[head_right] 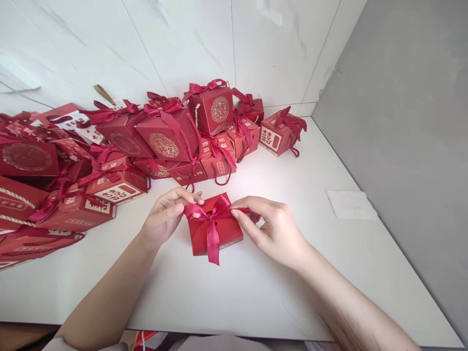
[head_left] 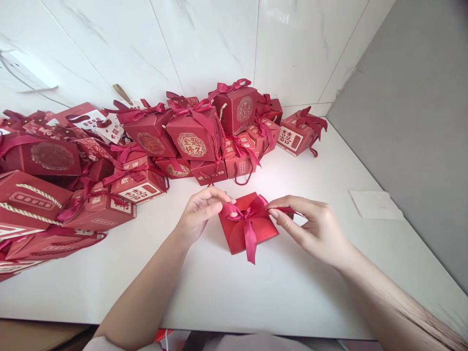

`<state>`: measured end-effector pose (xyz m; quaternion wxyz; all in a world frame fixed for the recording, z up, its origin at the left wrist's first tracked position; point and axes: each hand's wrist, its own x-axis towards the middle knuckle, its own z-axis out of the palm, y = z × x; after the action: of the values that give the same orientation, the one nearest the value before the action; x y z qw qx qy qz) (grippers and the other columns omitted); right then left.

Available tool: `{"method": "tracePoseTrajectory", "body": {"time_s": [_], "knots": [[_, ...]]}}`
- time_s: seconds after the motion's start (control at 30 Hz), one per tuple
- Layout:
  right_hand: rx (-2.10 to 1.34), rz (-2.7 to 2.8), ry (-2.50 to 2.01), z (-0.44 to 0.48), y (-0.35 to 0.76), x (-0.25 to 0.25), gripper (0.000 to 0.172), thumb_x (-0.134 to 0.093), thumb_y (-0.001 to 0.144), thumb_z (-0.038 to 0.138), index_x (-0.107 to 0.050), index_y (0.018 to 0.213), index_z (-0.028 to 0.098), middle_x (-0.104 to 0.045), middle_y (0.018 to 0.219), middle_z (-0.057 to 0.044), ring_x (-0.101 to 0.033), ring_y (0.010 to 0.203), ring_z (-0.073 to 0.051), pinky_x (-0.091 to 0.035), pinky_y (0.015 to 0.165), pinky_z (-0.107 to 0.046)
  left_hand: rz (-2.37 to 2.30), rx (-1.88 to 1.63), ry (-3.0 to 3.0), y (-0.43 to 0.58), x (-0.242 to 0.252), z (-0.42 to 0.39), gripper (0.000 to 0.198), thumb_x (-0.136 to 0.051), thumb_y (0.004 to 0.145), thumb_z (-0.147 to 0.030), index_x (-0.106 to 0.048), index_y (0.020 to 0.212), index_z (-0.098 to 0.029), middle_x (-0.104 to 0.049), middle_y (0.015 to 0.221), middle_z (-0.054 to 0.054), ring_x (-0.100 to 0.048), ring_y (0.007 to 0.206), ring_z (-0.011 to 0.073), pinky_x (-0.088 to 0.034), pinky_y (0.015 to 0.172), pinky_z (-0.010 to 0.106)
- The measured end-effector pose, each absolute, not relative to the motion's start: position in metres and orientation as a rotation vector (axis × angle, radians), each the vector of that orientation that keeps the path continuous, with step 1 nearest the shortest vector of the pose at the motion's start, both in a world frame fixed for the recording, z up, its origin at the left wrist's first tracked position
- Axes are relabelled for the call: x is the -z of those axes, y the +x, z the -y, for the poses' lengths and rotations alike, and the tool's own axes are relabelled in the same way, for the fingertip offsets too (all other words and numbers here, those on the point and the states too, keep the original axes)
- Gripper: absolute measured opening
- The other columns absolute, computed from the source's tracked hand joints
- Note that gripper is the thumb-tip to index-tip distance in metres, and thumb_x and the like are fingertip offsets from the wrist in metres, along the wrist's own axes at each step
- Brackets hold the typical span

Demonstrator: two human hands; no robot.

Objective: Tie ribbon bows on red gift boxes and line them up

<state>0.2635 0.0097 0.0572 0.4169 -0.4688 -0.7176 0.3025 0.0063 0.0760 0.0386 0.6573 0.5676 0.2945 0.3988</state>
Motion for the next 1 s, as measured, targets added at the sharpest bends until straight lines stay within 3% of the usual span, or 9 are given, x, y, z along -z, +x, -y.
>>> {"method": "tracePoseTrajectory", "body": {"time_s": [0.13, 0.23, 0.33, 0.43, 0.53, 0.6, 0.8, 0.9, 1.0], "knots": [[-0.885, 1.808, -1.128, -0.008, 0.265, -0.058, 0.018, -0.054, 0.094, 0.014, -0.068, 0.101, 0.024, -0.072, 0.091, -0.003, -0.066, 0.076, -0.016, -0.053, 0.066, -0.029, -0.677, -0.891, 1.389, 0.007, -0.039, -0.076, 0.019, -0.075, 0.080, -0.029, -0.068, 0.095, -0.021, -0.070, 0.071, 0.002, -0.067, 0.081, 0.0194, -0.045, 0.100, 0.043], [-0.893, 1.861, -1.089, -0.009, 0.267, -0.059, 0.020, -0.052, 0.090, 0.010, -0.067, 0.092, 0.023, -0.069, 0.085, -0.003, -0.063, 0.072, -0.016, -0.050, 0.064, -0.030, -0.664, -0.924, 1.363, 0.009, -0.040, -0.076, 0.014, -0.072, 0.082, -0.032, -0.068, 0.089, -0.021, -0.064, 0.060, -0.002, -0.063, 0.067, 0.0154, -0.033, 0.114, 0.047], [-0.874, 1.899, -1.050, -0.010, 0.269, -0.059, 0.018, -0.051, 0.086, 0.009, -0.064, 0.084, 0.022, -0.066, 0.078, -0.003, -0.059, 0.068, -0.017, -0.046, 0.061, -0.031, -0.674, -0.925, 1.334, 0.009, -0.040, -0.077, 0.015, -0.072, 0.081, -0.034, -0.067, 0.087, -0.021, -0.061, 0.058, -0.004, -0.058, 0.058, 0.0125, -0.026, 0.119, 0.047], [-0.811, 1.799, -0.996, -0.011, 0.271, -0.057, 0.010, -0.053, 0.092, 0.024, -0.063, 0.094, 0.022, -0.064, 0.088, -0.005, -0.058, 0.079, -0.020, -0.047, 0.071, -0.035, -0.672, -0.915, 1.377, 0.007, -0.037, -0.078, 0.015, -0.073, 0.081, -0.033, -0.068, 0.089, -0.022, -0.062, 0.065, -0.003, -0.059, 0.064, 0.0130, -0.028, 0.118, 0.046], [-0.816, 1.648, -1.036, -0.012, 0.267, -0.054, 0.035, -0.052, 0.096, 0.050, -0.060, 0.117, 0.024, -0.061, 0.114, -0.009, -0.057, 0.101, -0.025, -0.046, 0.087, -0.040, -0.664, -0.890, 1.450, 0.009, -0.035, -0.075, 0.012, -0.072, 0.082, -0.030, -0.068, 0.091, -0.023, -0.061, 0.062, -0.004, -0.058, 0.065, 0.0124, -0.025, 0.120, 0.045], [-0.889, 1.596, -1.103, -0.013, 0.262, -0.052, 0.042, -0.052, 0.094, 0.059, -0.061, 0.118, 0.025, -0.061, 0.117, -0.009, -0.057, 0.104, -0.025, -0.046, 0.090, -0.040, -0.664, -0.872, 1.498, 0.013, -0.037, -0.072, 0.010, -0.071, 0.084, -0.028, -0.068, 0.092, -0.023, -0.061, 0.060, -0.004, -0.058, 0.065, 0.0123, -0.022, 0.122, 0.046], [-1.009, 1.443, -1.291, -0.014, 0.248, -0.053, 0.033, -0.062, 0.091, 0.051, -0.065, 0.079, 0.020, -0.066, 0.082, -0.004, -0.060, 0.076, -0.018, -0.050, 0.073, -0.033, -0.667, -0.821, 1.596, 0.025, -0.042, -0.062, 0.010, -0.069, 0.086, -0.029, -0.068, 0.093, -0.023, -0.068, 0.066, -0.001, -0.063, 0.070, 0.0150, -0.019, 0.123, 0.050], [-1.205, 1.342, -1.266, -0.015, 0.251, -0.053, 0.035, -0.064, 0.090, 0.052, -0.066, 0.079, 0.019, -0.066, 0.075, -0.003, -0.058, 0.065, -0.015, -0.049, 0.058, -0.027, -0.707, -0.880, 1.575, 0.023, -0.042, -0.062, 0.012, -0.072, 0.083, -0.032, -0.070, 0.089, -0.022, -0.070, 0.080, 0.003, -0.065, 0.083, 0.0179, -0.018, 0.123, 0.048], [-1.371, 1.242, -1.206, -0.019, 0.257, -0.051, 0.032, -0.068, 0.087, 0.050, -0.068, 0.088, 0.018, -0.064, 0.068, -0.001, -0.058, 0.059, -0.013, -0.048, 0.052, -0.025, -0.732, -0.938, 1.552, 0.018, -0.040, -0.065, 0.011, -0.073, 0.081, -0.033, -0.071, 0.084, -0.022, -0.069, 0.083, 0.004, -0.065, 0.089, 0.0197, -0.022, 0.121, 0.046]]}}
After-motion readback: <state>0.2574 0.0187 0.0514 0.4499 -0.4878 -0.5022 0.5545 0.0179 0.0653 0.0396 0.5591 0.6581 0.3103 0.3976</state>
